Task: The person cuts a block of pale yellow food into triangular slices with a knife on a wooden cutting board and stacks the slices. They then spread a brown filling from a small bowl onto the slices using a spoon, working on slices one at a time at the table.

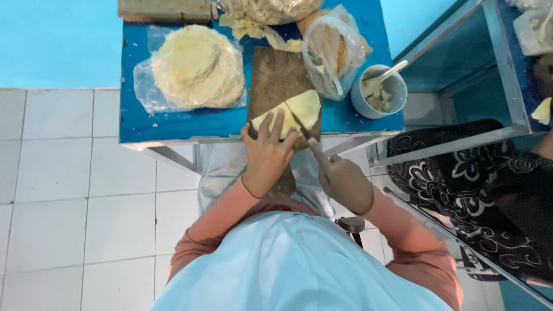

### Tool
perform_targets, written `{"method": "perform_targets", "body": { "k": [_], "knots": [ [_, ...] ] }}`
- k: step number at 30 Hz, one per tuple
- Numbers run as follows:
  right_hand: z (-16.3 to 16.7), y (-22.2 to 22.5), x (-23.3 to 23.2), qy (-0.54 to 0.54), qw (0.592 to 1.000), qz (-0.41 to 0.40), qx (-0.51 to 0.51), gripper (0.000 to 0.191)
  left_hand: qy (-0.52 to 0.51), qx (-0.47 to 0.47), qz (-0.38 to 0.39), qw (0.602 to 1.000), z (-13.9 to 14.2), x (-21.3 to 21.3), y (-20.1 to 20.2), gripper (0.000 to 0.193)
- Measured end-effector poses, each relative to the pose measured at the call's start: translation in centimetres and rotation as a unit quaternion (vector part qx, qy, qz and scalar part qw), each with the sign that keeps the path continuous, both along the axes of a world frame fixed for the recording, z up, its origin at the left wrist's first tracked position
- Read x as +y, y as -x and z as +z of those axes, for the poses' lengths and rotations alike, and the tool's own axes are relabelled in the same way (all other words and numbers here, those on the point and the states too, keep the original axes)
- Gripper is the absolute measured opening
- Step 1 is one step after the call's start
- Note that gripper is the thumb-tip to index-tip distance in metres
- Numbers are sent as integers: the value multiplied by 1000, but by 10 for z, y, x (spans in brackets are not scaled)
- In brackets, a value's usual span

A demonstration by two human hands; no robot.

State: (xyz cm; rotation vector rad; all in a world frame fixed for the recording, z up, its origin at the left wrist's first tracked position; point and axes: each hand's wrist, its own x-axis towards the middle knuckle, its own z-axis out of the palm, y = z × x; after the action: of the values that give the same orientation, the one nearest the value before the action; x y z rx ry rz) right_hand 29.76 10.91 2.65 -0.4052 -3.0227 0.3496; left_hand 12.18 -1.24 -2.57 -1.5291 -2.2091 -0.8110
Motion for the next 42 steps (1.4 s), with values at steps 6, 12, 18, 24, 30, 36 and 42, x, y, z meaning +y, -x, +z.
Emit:
{"method": "perform_targets", "body": {
  "k": [6,12,18,24,30,36,42],
  "knots": [
    [-9,-4,3,35,993,43,109,78,5,14,20,1000,-4,1,-4,48],
    [-19,10,6,36,993,15,114,71,-5,17,8,1000,-3,0,-2,45],
    [-30,1,4,21,996,8,90,75,-9,18,14,1000,-2,0,1,43],
    [19,-64,-19,65,998,-19,-10,78,-25,5,-21,999,1,-5,8,41],
    [82,-91,2,274,953,-32,-125,65,-95,-94,-71,988,14,-1,25,33],
    [74,-85,7,236,965,-112,5,64,-69,-61,-53,994,25,5,35,22],
    [66,-86,13,215,969,-92,78,63,-19,61,-24,998,20,0,25,29]
  ]
}}
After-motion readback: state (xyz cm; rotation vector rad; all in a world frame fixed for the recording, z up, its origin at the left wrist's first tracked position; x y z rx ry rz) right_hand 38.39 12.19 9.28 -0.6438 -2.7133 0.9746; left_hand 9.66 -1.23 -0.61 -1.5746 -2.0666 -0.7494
